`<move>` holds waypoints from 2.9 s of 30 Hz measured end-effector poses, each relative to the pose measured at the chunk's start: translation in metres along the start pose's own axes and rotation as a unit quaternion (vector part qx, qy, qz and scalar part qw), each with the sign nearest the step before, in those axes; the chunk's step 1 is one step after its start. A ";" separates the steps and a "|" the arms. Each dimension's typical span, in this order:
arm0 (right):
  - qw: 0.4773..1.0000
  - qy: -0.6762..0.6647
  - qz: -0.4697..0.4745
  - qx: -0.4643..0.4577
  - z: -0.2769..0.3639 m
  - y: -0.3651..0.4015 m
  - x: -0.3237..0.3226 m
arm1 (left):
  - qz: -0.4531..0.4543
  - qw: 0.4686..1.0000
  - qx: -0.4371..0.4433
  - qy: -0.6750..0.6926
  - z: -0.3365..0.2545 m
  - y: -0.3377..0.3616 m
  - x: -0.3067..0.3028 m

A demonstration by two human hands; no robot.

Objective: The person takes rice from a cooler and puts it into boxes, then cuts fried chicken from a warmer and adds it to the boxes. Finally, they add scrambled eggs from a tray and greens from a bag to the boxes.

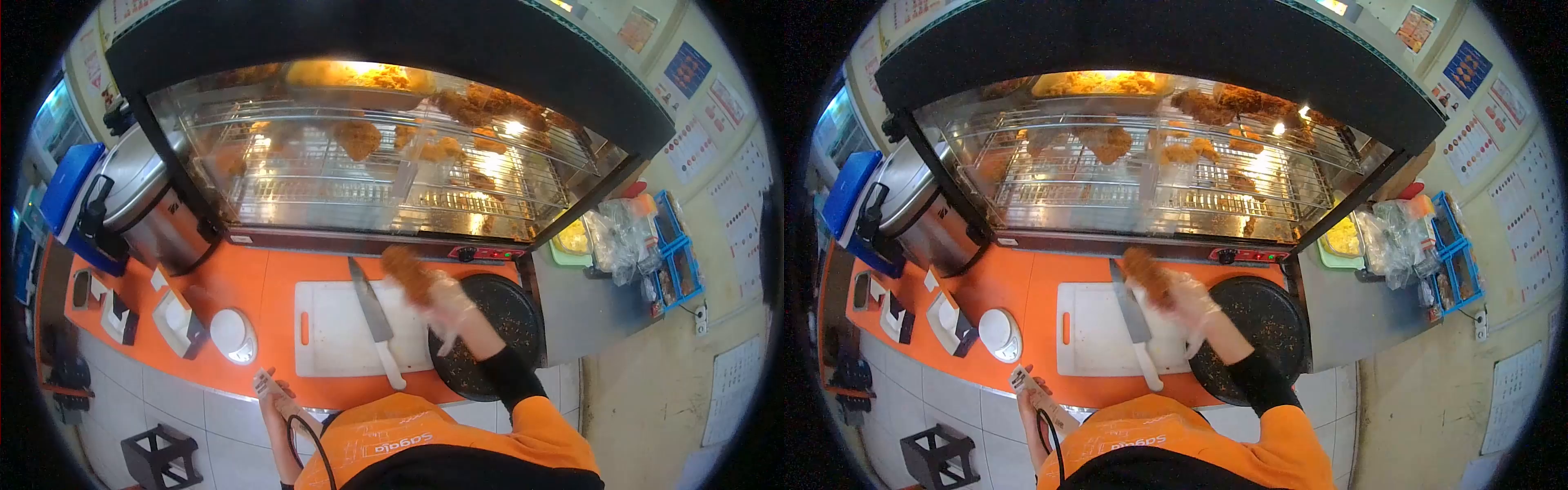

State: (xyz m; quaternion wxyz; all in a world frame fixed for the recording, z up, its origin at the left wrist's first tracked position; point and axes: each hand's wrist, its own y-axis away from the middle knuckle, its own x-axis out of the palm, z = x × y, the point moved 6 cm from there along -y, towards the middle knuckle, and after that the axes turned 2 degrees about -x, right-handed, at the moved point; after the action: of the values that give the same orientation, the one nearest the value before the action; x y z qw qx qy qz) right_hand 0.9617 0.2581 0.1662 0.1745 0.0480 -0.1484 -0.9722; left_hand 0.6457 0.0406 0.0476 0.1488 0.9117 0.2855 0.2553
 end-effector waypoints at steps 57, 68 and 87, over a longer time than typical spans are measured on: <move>0.560 0.531 -0.362 -0.523 0.132 0.086 -0.126 | -0.100 0.739 0.238 -0.623 0.078 -0.044 -0.022; 0.633 0.394 -0.318 -0.585 0.230 0.014 -0.145 | -0.089 0.720 0.269 -0.634 0.070 -0.030 0.002; 0.577 0.677 -0.362 -0.279 0.271 -0.069 -0.172 | -0.145 0.726 0.211 -0.638 0.081 -0.036 -0.010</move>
State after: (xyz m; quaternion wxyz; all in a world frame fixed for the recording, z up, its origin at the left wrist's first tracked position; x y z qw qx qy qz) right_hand 1.0607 0.4544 0.4104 -0.1379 0.6906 0.3206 -0.6335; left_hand 0.6675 0.0534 -0.0384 0.1351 0.8146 0.2987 -0.4785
